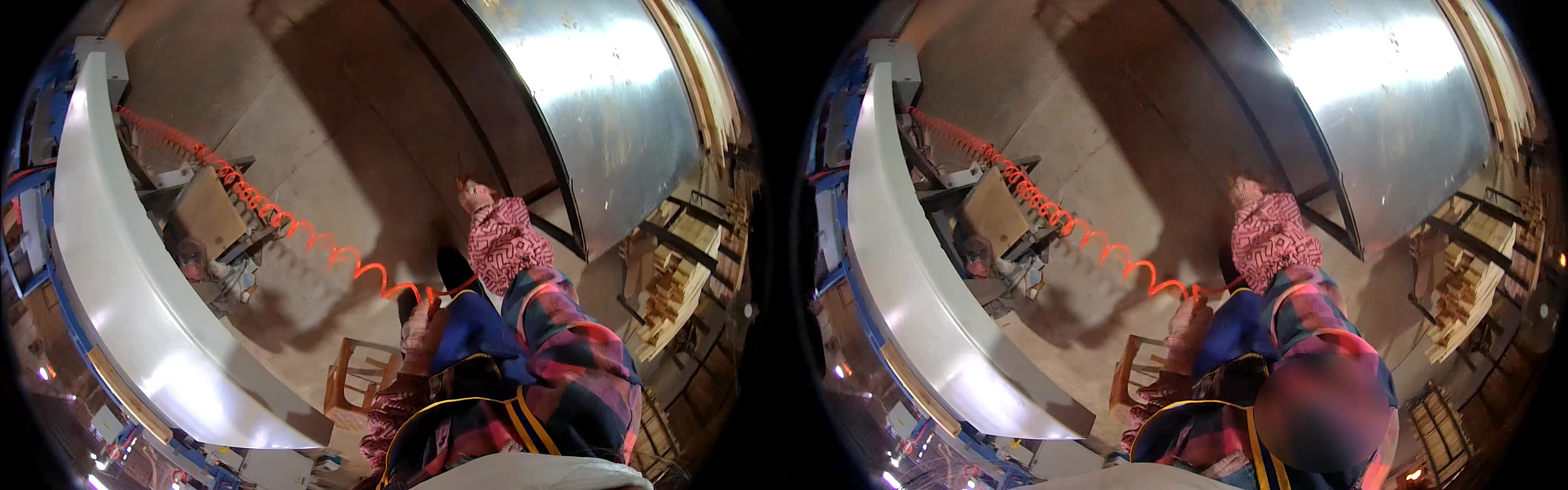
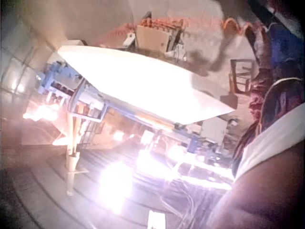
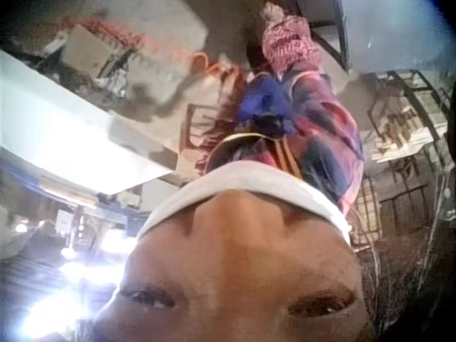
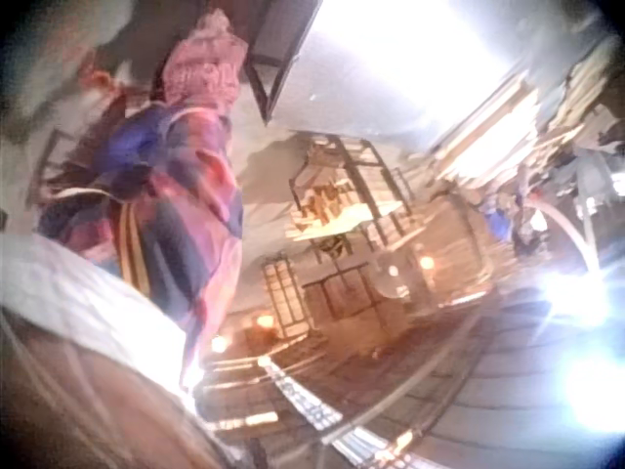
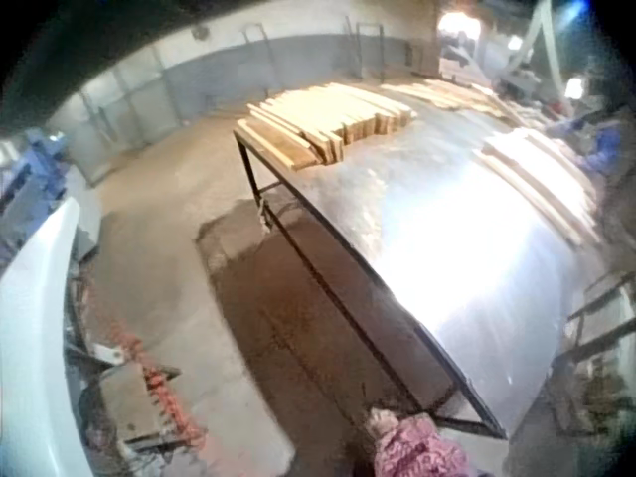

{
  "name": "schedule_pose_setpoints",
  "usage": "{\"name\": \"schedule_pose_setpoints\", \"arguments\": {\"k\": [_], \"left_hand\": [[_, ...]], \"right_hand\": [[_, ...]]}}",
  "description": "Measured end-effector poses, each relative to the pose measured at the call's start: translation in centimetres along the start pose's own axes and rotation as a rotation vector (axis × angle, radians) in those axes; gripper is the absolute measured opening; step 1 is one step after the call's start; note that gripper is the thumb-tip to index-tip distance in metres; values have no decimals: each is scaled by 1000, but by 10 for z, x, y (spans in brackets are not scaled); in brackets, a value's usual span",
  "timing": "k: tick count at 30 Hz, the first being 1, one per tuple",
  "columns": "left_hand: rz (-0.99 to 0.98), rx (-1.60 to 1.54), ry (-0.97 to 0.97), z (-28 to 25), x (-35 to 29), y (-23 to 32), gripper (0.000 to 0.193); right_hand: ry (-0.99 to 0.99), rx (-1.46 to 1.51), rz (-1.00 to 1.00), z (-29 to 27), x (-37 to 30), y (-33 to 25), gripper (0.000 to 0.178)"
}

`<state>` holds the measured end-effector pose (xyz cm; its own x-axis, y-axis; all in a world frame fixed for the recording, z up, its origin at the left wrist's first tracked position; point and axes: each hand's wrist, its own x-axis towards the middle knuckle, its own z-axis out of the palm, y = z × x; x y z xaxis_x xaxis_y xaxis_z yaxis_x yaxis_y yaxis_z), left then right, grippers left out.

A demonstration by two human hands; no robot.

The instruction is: The person picks up stacks of wooden planks from a metal table and places them onto a conveyor belt. They then use a coiled orange air hose to blow dust off the machinery and the floor before returning to handle more planks.

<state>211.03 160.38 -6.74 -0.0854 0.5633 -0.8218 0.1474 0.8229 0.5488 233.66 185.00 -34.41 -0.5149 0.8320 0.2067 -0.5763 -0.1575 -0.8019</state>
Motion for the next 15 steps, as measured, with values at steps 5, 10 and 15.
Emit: {"name": "schedule_pose_setpoints", "arguments": {"k": [5, 10, 15], "left_hand": [[-100, -500, 3, -1, 5, 3, 33], [154, -490, -27, -13, -36, 103, 41], [357, -601, -9, -35, -25, 141, 47]], "right_hand": [[-67, -467, 12, 101, 86, -14, 26], [-164, -1487, 1179, 178, 204, -30, 27], [123, -1518, 1004, 158, 320, -91, 28]]}}
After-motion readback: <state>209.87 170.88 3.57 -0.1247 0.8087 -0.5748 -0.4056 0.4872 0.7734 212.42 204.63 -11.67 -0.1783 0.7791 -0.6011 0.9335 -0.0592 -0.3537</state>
